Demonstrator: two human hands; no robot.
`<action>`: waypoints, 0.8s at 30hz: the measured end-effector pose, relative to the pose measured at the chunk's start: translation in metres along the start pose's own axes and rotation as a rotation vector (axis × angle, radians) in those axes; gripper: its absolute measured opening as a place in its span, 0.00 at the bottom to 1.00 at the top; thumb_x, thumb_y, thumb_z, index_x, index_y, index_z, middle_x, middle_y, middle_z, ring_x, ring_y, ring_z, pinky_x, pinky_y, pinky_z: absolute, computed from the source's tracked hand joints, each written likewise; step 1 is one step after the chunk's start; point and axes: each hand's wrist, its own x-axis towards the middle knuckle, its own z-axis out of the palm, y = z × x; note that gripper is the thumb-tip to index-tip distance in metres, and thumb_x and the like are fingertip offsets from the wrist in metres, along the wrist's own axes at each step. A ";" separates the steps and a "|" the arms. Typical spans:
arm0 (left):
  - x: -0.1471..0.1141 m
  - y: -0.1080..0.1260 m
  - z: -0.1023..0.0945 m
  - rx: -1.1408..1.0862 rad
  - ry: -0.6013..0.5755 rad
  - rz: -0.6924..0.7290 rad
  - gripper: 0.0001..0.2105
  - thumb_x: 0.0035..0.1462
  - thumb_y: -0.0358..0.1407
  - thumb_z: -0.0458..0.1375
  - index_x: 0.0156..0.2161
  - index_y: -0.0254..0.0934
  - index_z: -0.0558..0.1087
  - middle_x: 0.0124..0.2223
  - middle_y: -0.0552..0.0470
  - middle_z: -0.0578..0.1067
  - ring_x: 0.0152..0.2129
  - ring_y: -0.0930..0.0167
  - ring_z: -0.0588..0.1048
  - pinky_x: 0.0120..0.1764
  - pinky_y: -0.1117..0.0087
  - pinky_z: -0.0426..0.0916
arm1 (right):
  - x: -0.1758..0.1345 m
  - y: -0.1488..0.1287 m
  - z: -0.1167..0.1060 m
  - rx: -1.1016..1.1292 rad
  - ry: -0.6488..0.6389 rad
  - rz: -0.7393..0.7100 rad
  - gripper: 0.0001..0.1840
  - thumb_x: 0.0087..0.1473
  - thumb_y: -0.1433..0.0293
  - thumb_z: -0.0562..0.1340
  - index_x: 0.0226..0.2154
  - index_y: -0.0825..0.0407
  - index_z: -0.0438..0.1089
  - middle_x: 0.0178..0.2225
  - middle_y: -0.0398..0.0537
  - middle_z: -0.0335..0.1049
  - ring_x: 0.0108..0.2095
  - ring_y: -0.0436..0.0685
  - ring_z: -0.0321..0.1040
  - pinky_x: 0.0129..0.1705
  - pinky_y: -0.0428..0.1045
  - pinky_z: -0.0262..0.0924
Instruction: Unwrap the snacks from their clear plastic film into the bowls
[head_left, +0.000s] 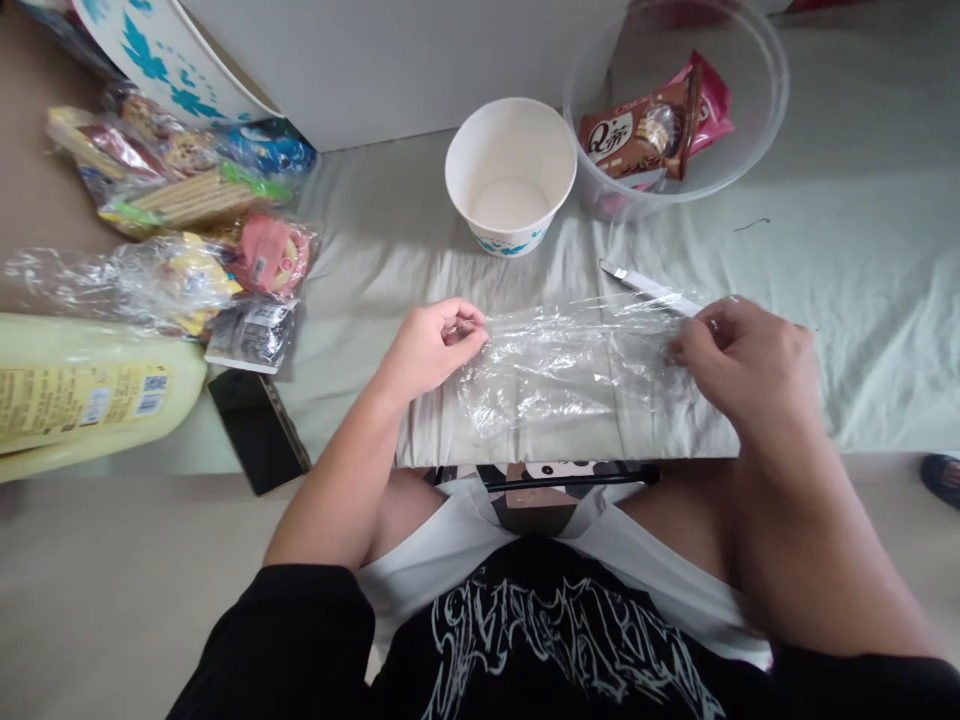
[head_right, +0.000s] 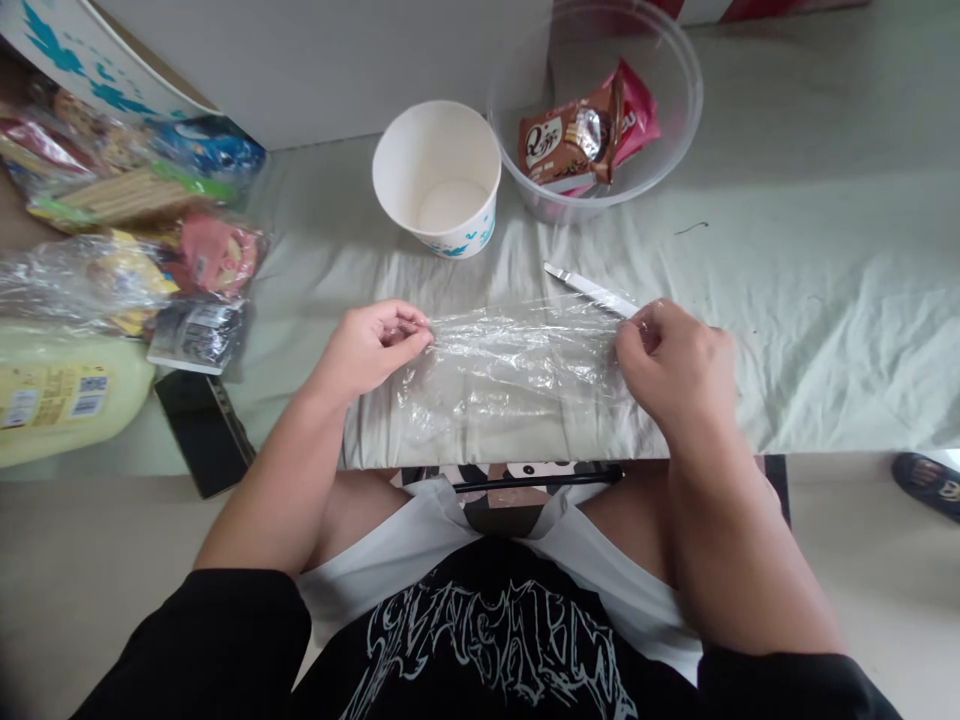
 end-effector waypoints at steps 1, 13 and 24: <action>0.000 -0.001 0.000 -0.028 0.003 0.005 0.06 0.51 0.34 0.64 0.35 0.36 0.76 0.30 0.53 0.78 0.20 0.78 0.67 0.24 0.74 0.62 | 0.000 -0.002 0.000 0.029 0.004 0.053 0.04 0.49 0.66 0.61 0.31 0.47 0.68 0.21 0.41 0.71 0.26 0.58 0.68 0.36 0.53 0.59; 0.007 -0.011 -0.011 -0.439 0.228 0.028 0.05 0.58 0.34 0.59 0.39 0.42 0.67 0.34 0.56 0.70 0.21 0.77 0.73 0.18 0.78 0.65 | -0.003 0.009 0.015 0.871 -0.421 -0.280 0.38 0.50 0.64 0.72 0.58 0.42 0.54 0.38 0.44 0.77 0.34 0.56 0.77 0.38 0.55 0.73; 0.014 -0.035 -0.011 -0.070 0.326 0.191 0.05 0.70 0.39 0.51 0.43 0.43 0.66 0.36 0.54 0.69 0.18 0.80 0.69 0.18 0.79 0.57 | -0.013 -0.013 0.042 0.777 -0.337 -0.485 0.19 0.63 0.67 0.58 0.56 0.44 0.59 0.35 0.42 0.68 0.30 0.54 0.77 0.32 0.51 0.73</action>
